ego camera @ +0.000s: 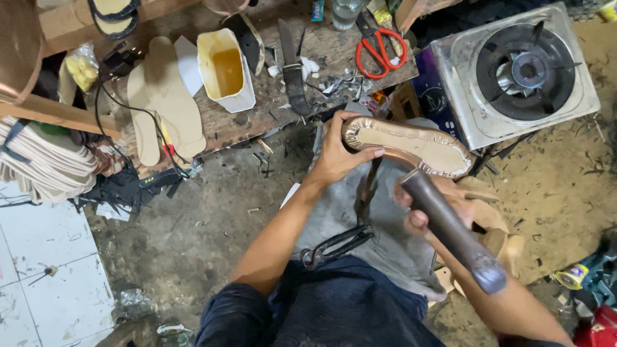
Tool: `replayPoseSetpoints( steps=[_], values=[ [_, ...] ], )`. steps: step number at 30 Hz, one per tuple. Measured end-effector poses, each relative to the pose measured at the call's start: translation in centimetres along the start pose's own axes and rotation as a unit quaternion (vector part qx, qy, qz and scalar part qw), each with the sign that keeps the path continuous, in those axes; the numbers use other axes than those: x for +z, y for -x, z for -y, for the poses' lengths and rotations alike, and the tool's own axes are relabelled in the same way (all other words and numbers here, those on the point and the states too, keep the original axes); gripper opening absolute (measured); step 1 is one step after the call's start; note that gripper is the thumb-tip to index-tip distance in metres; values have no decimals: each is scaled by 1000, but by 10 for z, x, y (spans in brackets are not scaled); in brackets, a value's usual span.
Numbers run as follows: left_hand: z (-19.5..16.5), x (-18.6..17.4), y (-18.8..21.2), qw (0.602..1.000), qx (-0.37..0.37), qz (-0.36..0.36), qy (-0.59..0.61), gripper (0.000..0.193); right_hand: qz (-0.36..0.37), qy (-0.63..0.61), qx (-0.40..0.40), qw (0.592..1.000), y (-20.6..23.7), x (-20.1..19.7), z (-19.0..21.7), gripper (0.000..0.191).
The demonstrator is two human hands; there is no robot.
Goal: The person uses a curved metal tool to press and shape the edges of a shoe upper, then uses scissors to trim excess material from a shoe insole. The person handles multiple shoe components and tools while seated on the floor in a workshop.
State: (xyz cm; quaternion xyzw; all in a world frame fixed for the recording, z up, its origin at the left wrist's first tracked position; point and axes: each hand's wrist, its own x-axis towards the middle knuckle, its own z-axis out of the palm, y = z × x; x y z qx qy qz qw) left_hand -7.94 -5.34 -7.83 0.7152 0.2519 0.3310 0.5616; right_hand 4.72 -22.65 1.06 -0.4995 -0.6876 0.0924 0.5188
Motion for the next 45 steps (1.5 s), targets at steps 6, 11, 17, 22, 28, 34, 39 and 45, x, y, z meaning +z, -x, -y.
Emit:
replayPoseSetpoints(
  steps=[6, 11, 17, 22, 28, 34, 39, 45],
  values=[
    [6, 3, 0, 1000, 17, 4, 1, 81, 18, 180, 263, 948, -15, 6, 37, 30],
    [8, 4, 5, 1000, 0, 8, 2, 76, 54, 179, 277, 943, -30, 14, 42, 31],
    [-1, 0, 1, 999, 17, 11, -48, 76, -45, 87, 272, 957, -19, 18, 28, 24],
    [-9, 0, 2, 999, 17, 0, -40, 76, -84, 84, 317, 941, -10, 28, 31, 24],
    [-7, 3, 0, 997, -40, 38, 53, 79, -208, 44, 318, 924, -12, 32, 33, 12],
    [-5, 7, 3, 999, -27, 14, -36, 83, -51, 158, 447, 879, -7, 21, 46, 27],
    [-6, 6, 4, 999, -29, 28, 20, 79, -310, -133, 140, 931, 8, 32, 41, 31],
    [-9, 3, 1, 1000, 2, 28, -3, 76, -105, 159, 310, 932, 17, 40, 40, 22]
  ],
)
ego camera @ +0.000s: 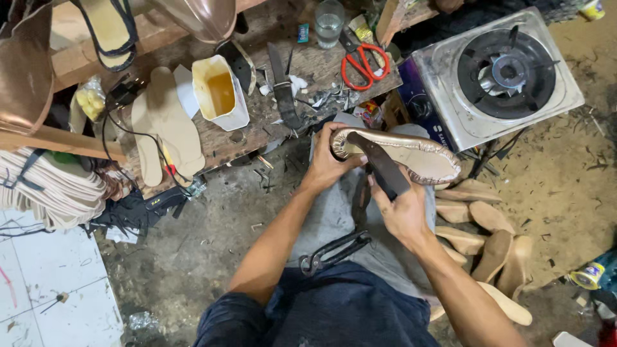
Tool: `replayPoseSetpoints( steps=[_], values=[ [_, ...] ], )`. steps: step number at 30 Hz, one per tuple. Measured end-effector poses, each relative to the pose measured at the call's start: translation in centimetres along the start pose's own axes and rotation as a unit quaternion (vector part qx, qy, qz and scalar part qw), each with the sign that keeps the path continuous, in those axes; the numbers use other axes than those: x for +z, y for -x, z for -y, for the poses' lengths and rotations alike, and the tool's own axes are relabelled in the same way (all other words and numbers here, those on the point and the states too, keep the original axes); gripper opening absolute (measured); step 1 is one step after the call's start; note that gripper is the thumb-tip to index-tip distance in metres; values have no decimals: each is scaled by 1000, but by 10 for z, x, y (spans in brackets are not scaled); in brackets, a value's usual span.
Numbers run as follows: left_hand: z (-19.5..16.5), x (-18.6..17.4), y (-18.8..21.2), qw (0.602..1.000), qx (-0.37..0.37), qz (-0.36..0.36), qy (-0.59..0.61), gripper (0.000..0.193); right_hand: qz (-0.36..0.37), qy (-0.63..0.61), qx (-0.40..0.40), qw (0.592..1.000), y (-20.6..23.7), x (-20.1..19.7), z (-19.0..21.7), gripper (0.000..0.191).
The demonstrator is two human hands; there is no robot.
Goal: The person uses a curved metal tool to press and shape the edges of a shoe upper, then uses scissors to trim excess material from a shoe insole. The person handles multiple shoe components and tools while seated on the floor in a workshop.
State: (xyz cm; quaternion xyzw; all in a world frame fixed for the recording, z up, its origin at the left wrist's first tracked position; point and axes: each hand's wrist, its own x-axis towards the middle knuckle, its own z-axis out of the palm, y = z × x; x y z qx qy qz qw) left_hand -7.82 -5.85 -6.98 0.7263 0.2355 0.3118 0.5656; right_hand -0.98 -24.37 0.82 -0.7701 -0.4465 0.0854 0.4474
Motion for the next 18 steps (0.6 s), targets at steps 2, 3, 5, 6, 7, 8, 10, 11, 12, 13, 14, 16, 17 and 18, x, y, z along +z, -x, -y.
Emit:
replayPoseSetpoints(
  steps=[2, 3, 5, 6, 7, 8, 10, 11, 12, 13, 14, 16, 17, 18],
  values=[
    [-1, 0, -1, 1000, 18, 8, 12, 73, -20, -63, 17, 998, 2, -6, 2, 24],
    [-1, 1, -2, 999, 14, 14, 25, 73, -29, -140, 60, 988, 2, -9, 1, 29],
    [-2, 3, -3, 998, 10, 9, 68, 71, -25, -179, -38, 983, 0, -11, -3, 33],
    [-2, 5, -3, 995, 11, 7, 98, 71, -15, -141, -174, 974, -8, -9, -10, 32],
    [-2, 7, -3, 991, 14, 7, 130, 70, -7, -95, -307, 947, -13, -7, -17, 31],
    [-1, 7, -4, 996, 24, 8, 90, 70, 13, -2, -246, 969, -13, -4, -22, 32],
    [1, 7, -5, 999, 45, 0, 5, 70, 54, 177, -117, 976, -10, 0, -31, 33],
    [1, 8, -4, 999, 42, 0, 6, 71, 24, 149, -126, 980, -6, -1, -33, 35],
    [3, 6, -4, 999, 46, -3, 2, 71, -11, 117, -143, 983, -2, 1, -34, 37],
    [4, 6, -3, 999, 48, -10, -4, 72, -44, 83, -160, 983, 3, 1, -34, 39],
    [5, 5, -3, 999, 39, -2, 14, 71, -50, 50, -96, 993, 6, 3, -32, 37],
    [7, 5, -1, 999, 18, 12, 50, 69, -63, -18, 35, 997, 10, 4, -25, 34],
    [7, 5, 0, 999, 23, 6, 24, 71, -50, -14, 49, 997, 11, 5, -21, 31],
    [8, 6, 0, 999, 34, -2, -3, 73, -40, -11, 57, 998, 10, 4, -18, 28]
  ],
)
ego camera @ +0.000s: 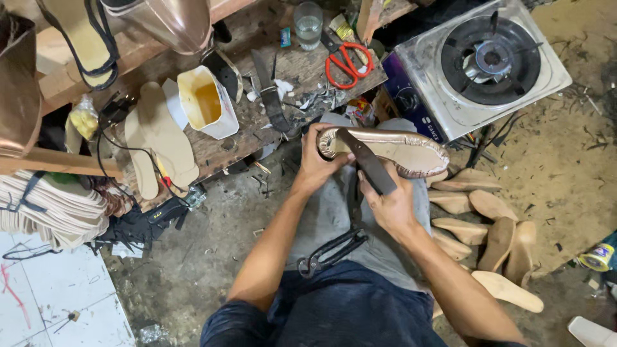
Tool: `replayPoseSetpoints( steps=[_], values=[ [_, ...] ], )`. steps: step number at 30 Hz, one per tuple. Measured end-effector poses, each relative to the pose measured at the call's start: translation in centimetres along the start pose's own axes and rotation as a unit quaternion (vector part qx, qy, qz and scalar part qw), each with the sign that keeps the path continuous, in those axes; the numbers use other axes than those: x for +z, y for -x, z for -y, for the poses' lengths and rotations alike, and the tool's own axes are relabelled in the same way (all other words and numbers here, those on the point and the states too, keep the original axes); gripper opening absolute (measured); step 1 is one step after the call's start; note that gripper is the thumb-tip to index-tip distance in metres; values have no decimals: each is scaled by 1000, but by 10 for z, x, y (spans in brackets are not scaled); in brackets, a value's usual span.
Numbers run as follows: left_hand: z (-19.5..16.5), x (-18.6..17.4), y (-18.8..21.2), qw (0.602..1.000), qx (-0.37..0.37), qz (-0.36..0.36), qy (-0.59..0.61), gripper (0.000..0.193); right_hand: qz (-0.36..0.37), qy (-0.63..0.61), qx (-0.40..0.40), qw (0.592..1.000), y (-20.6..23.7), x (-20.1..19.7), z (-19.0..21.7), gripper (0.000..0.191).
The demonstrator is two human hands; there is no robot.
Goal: The person uses a curved metal tool to press and shape the edges of a shoe upper, then uses scissors to trim excess material from a shoe insole. The person handles multiple shoe components and tools while seated on the floor in a workshop.
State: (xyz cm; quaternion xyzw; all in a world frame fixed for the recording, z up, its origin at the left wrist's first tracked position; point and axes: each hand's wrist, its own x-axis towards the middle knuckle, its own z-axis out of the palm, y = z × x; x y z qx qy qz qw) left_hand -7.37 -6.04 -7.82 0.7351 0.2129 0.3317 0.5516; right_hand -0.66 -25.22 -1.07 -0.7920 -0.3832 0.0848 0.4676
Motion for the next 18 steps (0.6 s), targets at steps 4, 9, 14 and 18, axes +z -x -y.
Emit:
replayPoseSetpoints(
  steps=[4, 9, 14, 18],
  values=[
    [-1, 1, 3, 998, -61, 13, -1, 76, -81, -72, -63, 992, -1, 1, 10, 25],
    [-10, -4, 4, 998, -18, 47, 34, 76, -11, -40, 41, 998, 30, -14, -3, 25],
    [-46, -9, 10, 993, -16, 60, 100, 72, 86, -13, -81, 993, 106, -77, -45, 31],
    [-103, -18, 16, 986, 92, 89, 110, 62, 141, 30, -92, 985, 144, -119, -66, 20]
  ],
)
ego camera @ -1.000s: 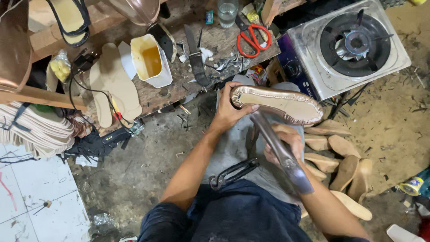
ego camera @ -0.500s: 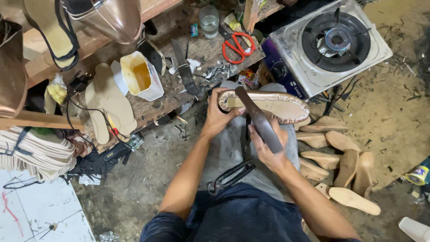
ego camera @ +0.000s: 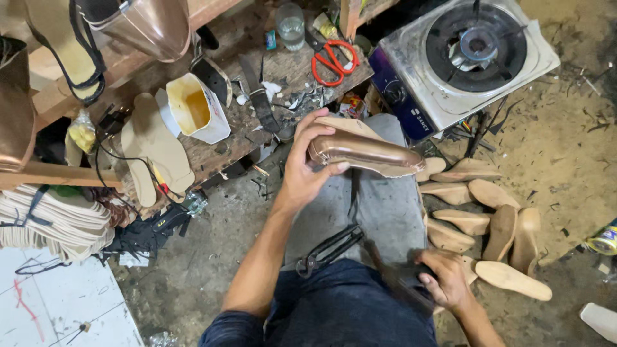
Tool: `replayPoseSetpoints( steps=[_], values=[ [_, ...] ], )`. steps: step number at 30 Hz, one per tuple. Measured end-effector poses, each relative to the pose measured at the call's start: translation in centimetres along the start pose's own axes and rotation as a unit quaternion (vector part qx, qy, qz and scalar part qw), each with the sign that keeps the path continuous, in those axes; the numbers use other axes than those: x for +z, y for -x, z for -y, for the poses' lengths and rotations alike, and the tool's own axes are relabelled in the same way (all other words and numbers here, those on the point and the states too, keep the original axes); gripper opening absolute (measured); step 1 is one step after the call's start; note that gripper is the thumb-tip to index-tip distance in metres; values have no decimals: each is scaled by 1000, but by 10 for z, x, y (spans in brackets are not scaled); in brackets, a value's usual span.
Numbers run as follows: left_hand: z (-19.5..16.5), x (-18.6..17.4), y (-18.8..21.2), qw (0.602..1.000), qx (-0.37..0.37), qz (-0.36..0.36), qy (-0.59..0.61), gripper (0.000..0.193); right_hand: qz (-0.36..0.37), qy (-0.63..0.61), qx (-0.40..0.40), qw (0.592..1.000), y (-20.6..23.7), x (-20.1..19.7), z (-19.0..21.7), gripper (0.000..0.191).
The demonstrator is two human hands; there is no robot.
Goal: The person uses a curved metal tool to press and shape the edges of a shoe upper, then uses scissors to trim excess material from a shoe insole. The person handles multiple shoe components and tools while seated on the floor in a workshop.
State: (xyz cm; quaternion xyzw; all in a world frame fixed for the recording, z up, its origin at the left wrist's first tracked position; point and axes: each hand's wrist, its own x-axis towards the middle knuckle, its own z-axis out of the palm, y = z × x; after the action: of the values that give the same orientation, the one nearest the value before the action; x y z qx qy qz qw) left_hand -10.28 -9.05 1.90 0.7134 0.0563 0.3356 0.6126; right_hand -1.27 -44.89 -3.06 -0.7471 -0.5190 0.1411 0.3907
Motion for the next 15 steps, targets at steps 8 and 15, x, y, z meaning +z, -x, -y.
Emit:
replayPoseSetpoints(
  steps=[8, 15],
  values=[
    [-105, 17, -17, 953, 176, 151, -194, 74, -205, -86, 28, 974, -86, -19, 64, 67],
    [-92, 39, 3, 967, 130, 144, -167, 95, -96, -69, -150, 982, -163, -38, 108, 137]
  ],
)
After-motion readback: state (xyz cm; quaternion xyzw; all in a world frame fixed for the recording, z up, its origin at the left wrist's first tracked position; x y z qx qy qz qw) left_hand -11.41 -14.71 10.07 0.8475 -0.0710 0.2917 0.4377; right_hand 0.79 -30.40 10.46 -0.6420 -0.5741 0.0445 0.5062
